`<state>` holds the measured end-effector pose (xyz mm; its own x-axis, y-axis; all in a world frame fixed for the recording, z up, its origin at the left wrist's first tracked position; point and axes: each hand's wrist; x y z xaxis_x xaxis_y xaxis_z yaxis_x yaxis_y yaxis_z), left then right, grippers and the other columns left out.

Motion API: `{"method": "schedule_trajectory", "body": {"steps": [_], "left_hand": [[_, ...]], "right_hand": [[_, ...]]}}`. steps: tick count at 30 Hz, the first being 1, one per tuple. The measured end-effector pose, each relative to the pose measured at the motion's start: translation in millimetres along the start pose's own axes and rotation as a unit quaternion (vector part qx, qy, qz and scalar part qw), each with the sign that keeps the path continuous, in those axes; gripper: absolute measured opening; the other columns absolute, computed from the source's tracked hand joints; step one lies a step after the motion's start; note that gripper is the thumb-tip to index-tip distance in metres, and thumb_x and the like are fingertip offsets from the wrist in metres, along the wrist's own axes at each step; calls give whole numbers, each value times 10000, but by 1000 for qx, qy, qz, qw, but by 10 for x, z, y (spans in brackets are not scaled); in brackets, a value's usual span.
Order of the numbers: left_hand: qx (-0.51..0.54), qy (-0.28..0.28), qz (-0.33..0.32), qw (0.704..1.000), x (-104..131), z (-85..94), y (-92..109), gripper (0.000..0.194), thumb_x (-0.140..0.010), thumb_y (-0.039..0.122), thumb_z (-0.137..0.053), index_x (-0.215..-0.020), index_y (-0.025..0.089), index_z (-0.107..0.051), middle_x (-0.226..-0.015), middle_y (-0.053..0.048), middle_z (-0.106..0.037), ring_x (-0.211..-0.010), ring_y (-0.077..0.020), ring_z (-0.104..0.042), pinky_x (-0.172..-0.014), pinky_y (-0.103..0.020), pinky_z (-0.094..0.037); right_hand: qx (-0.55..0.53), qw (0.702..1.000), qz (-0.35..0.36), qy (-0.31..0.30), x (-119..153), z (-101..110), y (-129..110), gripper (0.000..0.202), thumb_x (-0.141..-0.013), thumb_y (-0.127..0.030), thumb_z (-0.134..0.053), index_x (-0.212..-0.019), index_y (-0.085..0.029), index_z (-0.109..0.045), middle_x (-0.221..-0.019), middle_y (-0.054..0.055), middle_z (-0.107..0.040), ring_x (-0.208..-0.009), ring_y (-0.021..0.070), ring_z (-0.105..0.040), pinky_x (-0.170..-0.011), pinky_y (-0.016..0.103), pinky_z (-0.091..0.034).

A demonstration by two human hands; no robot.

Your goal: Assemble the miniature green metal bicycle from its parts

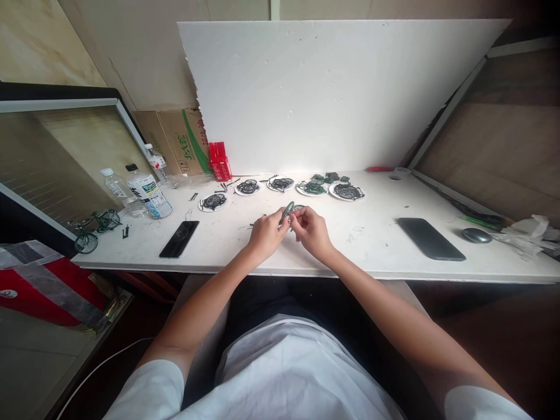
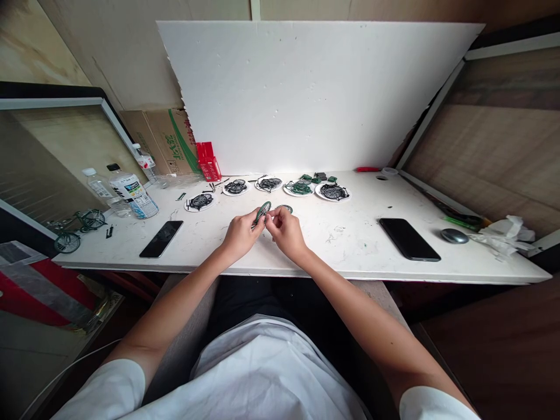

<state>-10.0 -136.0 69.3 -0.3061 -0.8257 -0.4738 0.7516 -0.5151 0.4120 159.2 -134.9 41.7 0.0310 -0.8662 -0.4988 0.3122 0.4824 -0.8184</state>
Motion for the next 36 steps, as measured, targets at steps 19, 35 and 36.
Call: {"method": "schedule_trajectory", "body": {"steps": [19,35,36], "left_hand": [[-24,-1,24,999,-11,-3,5,482,-1075,308,-555,-1532,175,-629,-999,-131,-828,-890,-264,-783,-852,-336,-572],[94,26,27,995,5,-22,30,301,-1022,282,-591,-1259,219,-766,-924,-76,-818,-854,-227,-765,-806,-293,-598],[92,25,24,995,5,-21,30,300,-1023,278,-591,-1258,219,-767,-926,-77,-819,-851,-227,-765,-809,-294,-597]], "right_hand": [[157,983,91,0,-67,98,40,302,-1059,-490,-563,-1020,-214,-680,-662,10,-647,-564,169,-592,-574,291,-399],[355,909,218,32,-86,133,188,299,-1121,-378,-469,-1113,-186,-697,-670,21,-710,-526,162,-580,-547,285,-292],[346,914,208,31,-84,129,189,294,-1115,-389,-478,-1106,-185,-690,-675,21,-708,-524,162,-580,-546,283,-294]]}}
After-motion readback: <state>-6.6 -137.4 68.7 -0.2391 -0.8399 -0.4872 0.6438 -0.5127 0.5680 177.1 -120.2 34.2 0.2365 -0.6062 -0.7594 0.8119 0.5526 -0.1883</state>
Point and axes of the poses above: each hand's wrist, its own x-axis away from the middle knuckle, its own z-axis out of the back of the hand, y = z × x
